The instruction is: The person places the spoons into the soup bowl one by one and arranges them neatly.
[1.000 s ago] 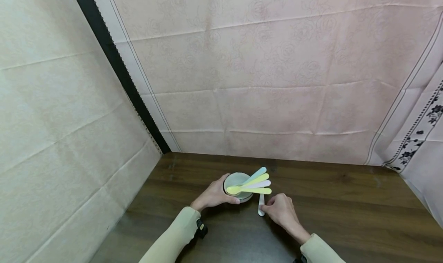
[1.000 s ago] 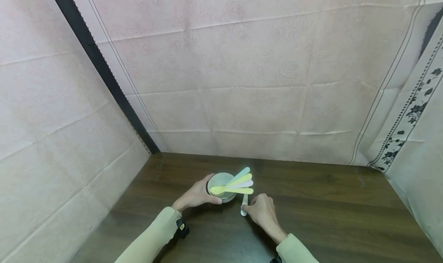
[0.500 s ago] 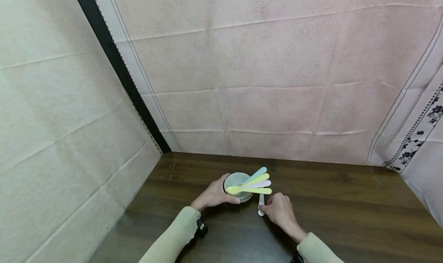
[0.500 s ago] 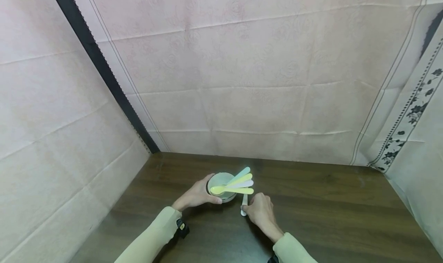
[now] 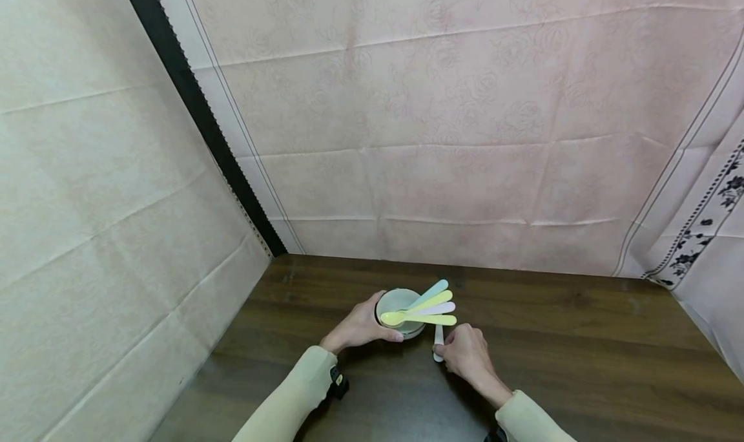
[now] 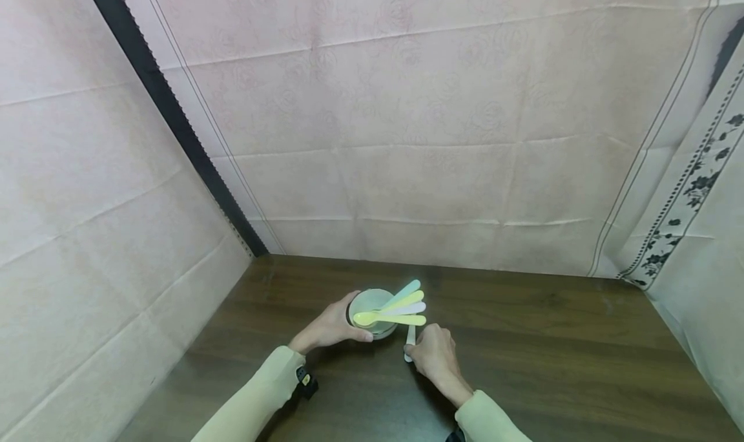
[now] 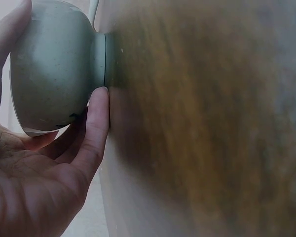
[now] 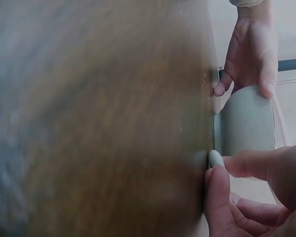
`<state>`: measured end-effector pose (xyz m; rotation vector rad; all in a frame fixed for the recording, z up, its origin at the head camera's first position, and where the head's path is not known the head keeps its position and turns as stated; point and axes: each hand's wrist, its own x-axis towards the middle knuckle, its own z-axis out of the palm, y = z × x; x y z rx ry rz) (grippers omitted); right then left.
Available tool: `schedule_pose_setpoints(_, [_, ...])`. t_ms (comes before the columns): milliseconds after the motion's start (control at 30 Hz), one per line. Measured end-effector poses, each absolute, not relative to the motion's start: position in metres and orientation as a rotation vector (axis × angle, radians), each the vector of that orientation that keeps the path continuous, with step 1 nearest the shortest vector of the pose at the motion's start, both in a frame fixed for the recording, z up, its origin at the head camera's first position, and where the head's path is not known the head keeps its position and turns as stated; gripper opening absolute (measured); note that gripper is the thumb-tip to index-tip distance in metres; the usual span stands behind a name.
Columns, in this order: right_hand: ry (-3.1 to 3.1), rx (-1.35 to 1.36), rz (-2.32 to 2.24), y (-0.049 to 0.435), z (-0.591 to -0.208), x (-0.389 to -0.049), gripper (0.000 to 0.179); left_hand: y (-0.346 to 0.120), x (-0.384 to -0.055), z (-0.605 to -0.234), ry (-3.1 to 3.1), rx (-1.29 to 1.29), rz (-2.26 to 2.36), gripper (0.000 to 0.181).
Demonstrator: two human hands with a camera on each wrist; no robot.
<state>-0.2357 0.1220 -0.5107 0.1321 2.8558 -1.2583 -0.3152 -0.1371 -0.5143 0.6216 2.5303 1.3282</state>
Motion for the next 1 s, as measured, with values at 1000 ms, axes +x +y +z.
schedule_pose_setpoints(1000, [2.805,0.188,-1.368,0.1132,-0.5172,-0.2363,0.017,-0.1364,-0.3146,-0.5145,2.553,0.612,1.294,0.102])
